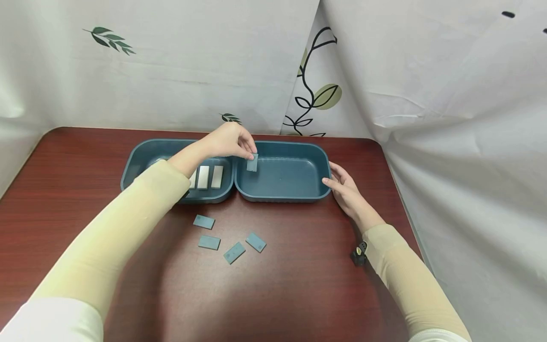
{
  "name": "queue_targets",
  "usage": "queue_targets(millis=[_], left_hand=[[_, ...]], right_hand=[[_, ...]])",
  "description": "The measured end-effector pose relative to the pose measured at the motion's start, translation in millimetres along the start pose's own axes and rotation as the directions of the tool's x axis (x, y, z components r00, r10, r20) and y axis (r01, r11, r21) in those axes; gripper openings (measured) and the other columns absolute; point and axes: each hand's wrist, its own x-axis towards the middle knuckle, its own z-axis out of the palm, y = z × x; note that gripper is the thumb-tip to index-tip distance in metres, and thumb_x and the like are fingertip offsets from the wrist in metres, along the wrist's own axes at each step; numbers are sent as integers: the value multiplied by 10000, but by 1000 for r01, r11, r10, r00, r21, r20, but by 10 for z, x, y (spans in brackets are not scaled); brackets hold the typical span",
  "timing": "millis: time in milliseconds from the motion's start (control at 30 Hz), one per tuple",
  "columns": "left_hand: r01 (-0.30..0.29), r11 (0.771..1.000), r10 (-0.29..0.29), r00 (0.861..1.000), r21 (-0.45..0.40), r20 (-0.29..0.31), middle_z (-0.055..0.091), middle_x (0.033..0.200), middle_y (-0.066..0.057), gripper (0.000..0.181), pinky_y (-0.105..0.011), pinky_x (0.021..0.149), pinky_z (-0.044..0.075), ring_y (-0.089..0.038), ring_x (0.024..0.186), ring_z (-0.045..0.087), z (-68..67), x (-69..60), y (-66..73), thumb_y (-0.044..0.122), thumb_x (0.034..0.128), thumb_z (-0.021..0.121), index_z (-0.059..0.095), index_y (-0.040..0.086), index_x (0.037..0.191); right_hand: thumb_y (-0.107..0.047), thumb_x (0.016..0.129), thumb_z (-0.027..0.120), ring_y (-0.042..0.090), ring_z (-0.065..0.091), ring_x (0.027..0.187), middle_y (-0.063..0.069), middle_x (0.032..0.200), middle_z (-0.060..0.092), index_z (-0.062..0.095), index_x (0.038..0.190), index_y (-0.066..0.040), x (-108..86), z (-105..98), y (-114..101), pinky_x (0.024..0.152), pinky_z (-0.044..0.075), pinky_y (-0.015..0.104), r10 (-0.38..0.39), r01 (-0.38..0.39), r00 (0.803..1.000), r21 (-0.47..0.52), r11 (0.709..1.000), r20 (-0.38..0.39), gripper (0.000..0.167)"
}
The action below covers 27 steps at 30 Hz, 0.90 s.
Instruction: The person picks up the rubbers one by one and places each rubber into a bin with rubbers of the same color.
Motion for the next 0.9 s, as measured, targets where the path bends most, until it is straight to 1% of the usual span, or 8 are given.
queue_targets(millis=[167,267,467,767,900], left_hand=[[-35,998,32,998,54,45,797,1023,-136,87,-374,906,608,-244,961,746,51,59,-29,81,940,807,814,46,1020],[-47,995,41,997,84,69,788,1036,-135,79,-375,914,605,-244,974,738,74,87,-43,72,958,784,808,45,1028],[-33,988,18,995,148,102,787,1041,-131,67,-376,908,608,-238,972,733,113,135,-29,72,965,777,809,42,1014],[-45,967,5,988,251,156,798,1043,-88,43,-382,935,604,-216,980,741,148,171,18,93,978,768,810,94,975],[-43,955,-9,985,295,174,792,1063,-70,44,-386,945,598,-214,998,736,178,182,33,102,984,764,807,112,988]], right_hand=[[18,1071,525,39,598,1265,-100,1377,630,429,1529,-100,5,-4,-2,1014,506,152,6,-6,1000,-9,1000,1,482],[18,1072,525,38,598,1266,-100,1377,630,420,1533,-95,5,-3,-2,1013,508,151,7,-7,1000,-11,1000,0,486],[23,1073,517,34,600,1267,-105,1378,638,429,1525,-102,10,-14,11,1015,507,151,7,-7,1000,-11,1000,2,477],[17,1071,526,44,600,1267,-102,1377,644,443,1517,-111,7,-6,14,1023,499,156,4,-4,1000,-10,1000,6,472],[15,1073,527,47,604,1266,-103,1379,646,427,1529,-99,0,1,7,1023,503,158,5,-5,1000,-11,1000,8,481]])
